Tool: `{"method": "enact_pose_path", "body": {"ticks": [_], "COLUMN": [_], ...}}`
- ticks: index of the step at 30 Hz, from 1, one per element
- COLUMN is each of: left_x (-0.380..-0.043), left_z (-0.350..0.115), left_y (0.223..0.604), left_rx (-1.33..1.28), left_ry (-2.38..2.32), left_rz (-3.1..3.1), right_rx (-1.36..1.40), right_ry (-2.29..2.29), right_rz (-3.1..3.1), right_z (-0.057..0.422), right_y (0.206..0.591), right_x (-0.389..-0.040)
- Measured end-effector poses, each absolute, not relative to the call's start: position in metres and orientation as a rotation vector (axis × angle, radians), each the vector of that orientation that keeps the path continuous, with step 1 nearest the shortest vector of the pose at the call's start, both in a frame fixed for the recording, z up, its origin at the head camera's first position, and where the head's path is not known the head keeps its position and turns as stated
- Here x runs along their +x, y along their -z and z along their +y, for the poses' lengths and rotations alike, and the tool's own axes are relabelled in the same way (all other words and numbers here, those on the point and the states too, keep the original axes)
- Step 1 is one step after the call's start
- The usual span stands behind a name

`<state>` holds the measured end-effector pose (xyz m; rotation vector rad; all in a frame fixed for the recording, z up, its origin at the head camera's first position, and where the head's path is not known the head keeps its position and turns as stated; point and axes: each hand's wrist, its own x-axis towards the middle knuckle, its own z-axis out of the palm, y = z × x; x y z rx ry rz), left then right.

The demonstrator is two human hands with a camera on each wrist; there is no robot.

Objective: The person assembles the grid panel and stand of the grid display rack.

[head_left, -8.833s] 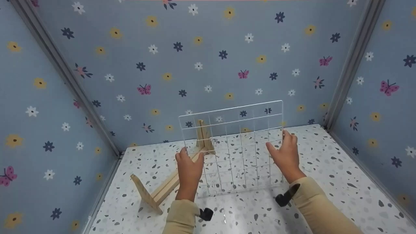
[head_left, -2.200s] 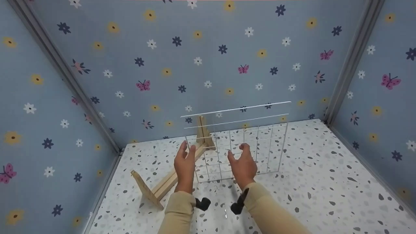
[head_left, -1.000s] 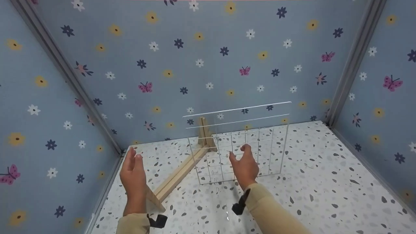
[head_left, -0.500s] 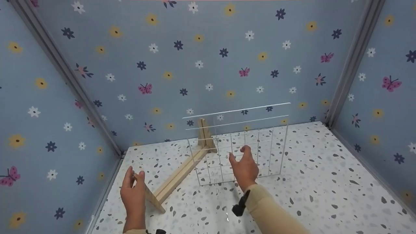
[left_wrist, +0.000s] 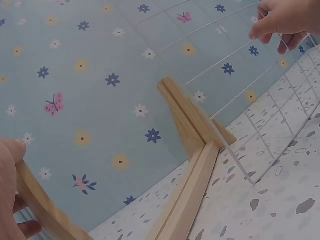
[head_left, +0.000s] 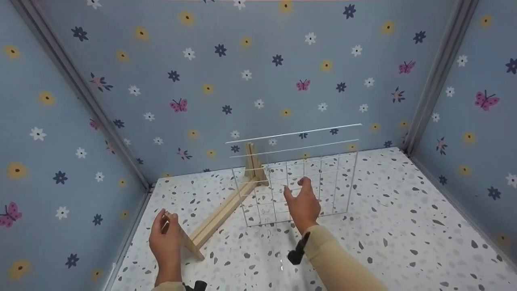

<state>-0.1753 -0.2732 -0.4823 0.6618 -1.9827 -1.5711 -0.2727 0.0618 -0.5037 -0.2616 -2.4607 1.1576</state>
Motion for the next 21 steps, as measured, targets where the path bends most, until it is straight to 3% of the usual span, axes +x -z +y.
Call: {"method": "enact_pose_path", "body": {"ticks": [21], "left_x": [-0.1772], "left_z": [-0.273], "left_y": [0.4873], "left_rx": [0.632], "left_ry": [1.608], "left_rz": [-1.924], "right_rx": [-0.31], "right_ry": [-1.15], "right_rz": [-2.482], "right_z": [0.0601], "right_y": [0.5038], "right_x": [-0.2741]}}
